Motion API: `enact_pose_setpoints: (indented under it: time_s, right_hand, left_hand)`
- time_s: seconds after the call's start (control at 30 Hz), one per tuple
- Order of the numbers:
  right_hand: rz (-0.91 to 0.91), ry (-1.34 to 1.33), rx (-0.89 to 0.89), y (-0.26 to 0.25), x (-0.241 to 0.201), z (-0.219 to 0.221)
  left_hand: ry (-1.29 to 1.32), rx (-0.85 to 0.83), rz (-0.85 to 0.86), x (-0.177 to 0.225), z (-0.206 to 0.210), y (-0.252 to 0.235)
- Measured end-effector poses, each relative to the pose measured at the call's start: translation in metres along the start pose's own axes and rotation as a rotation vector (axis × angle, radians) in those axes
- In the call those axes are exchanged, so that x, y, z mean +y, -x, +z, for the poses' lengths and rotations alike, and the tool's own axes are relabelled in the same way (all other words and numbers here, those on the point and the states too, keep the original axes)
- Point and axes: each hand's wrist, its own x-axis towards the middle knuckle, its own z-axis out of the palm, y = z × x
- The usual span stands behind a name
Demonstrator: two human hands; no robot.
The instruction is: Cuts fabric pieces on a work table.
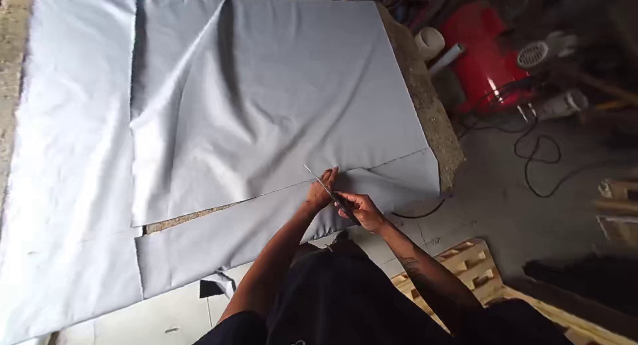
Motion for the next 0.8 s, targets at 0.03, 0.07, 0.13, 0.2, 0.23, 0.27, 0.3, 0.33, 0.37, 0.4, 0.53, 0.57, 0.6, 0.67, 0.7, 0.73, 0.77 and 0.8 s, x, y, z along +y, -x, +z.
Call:
enact_pose_setpoints:
  time_s: [0.03,0.07,0.13,0.2,0.23,0.27,0.3,0.33,0.37,0.4,0.53,0.57,0.6,0.67,0.7,0.73,0.77,0.8]
  right_hand:
    - [0.018,-0.031,0.114,0.035,0.011,-0.028]
    - [0.035,-0.076,0.230,0.071,0.024,-0.052]
    - [0.078,-0.203,0.465,0.146,0.053,-0.091]
    - [0.153,-0.345,0.686,0.222,0.085,-0.121]
    - [0.198,-0.393,0.775,0.259,0.103,-0.132]
    - [0.249,-0.427,0.854,0.295,0.121,-0.138]
    - [0.310,-0.461,0.928,0.328,0.138,-0.141]
    - [0.367,-0.494,0.996,0.358,0.153,-0.142]
    - [0.417,-0.530,1.052,0.385,0.166,-0.142]
    - [0.451,-0.575,1.104,0.408,0.177,-0.141]
    - [0.485,-0.724,1.287,0.461,0.200,-0.146]
    - [0.472,-0.732,1.322,0.468,0.203,-0.146]
    - [0.464,-0.731,1.359,0.473,0.205,-0.146]
    - [0.444,-0.723,1.445,0.478,0.210,-0.145]
    - [0.436,-0.727,1.483,0.480,0.212,-0.144]
    - [0.433,-0.741,1.512,0.481,0.216,-0.143]
    - [0.441,-0.757,1.543,0.481,0.221,-0.143]
    - [0.463,-0.765,1.570,0.481,0.228,-0.143]
  left_hand:
    - [-0.137,0.136,0.077,-0.016,0.047,-0.038]
    - [-0.169,0.459,0.246,-0.045,0.099,-0.081]
    - [-0.176,0.534,0.315,-0.056,0.126,-0.112]
    - [-0.183,0.508,0.310,-0.029,0.134,-0.106]
    - [-0.182,0.466,0.316,-0.008,0.138,-0.098]
    - [-0.182,0.422,0.366,0.018,0.142,-0.090]
    - [-0.174,0.370,0.456,0.051,0.147,-0.082]
    - [-0.155,0.325,0.596,0.088,0.154,-0.078]
    - [-0.103,0.286,0.763,0.128,0.163,-0.077]
    - [-0.017,0.243,0.918,0.172,0.171,-0.080]
    - [0.331,0.088,1.263,0.370,0.176,-0.113]
    - [0.369,0.076,1.282,0.418,0.173,-0.122]
    - [0.389,0.096,1.290,0.465,0.171,-0.133]
    - [0.451,0.157,1.300,0.556,0.167,-0.168]
    - [0.468,0.187,1.298,0.599,0.165,-0.187]
    - [0.477,0.210,1.287,0.637,0.162,-0.204]
    - [0.469,0.243,1.255,0.673,0.158,-0.220]
    - [0.428,0.296,1.192,0.705,0.154,-0.234]
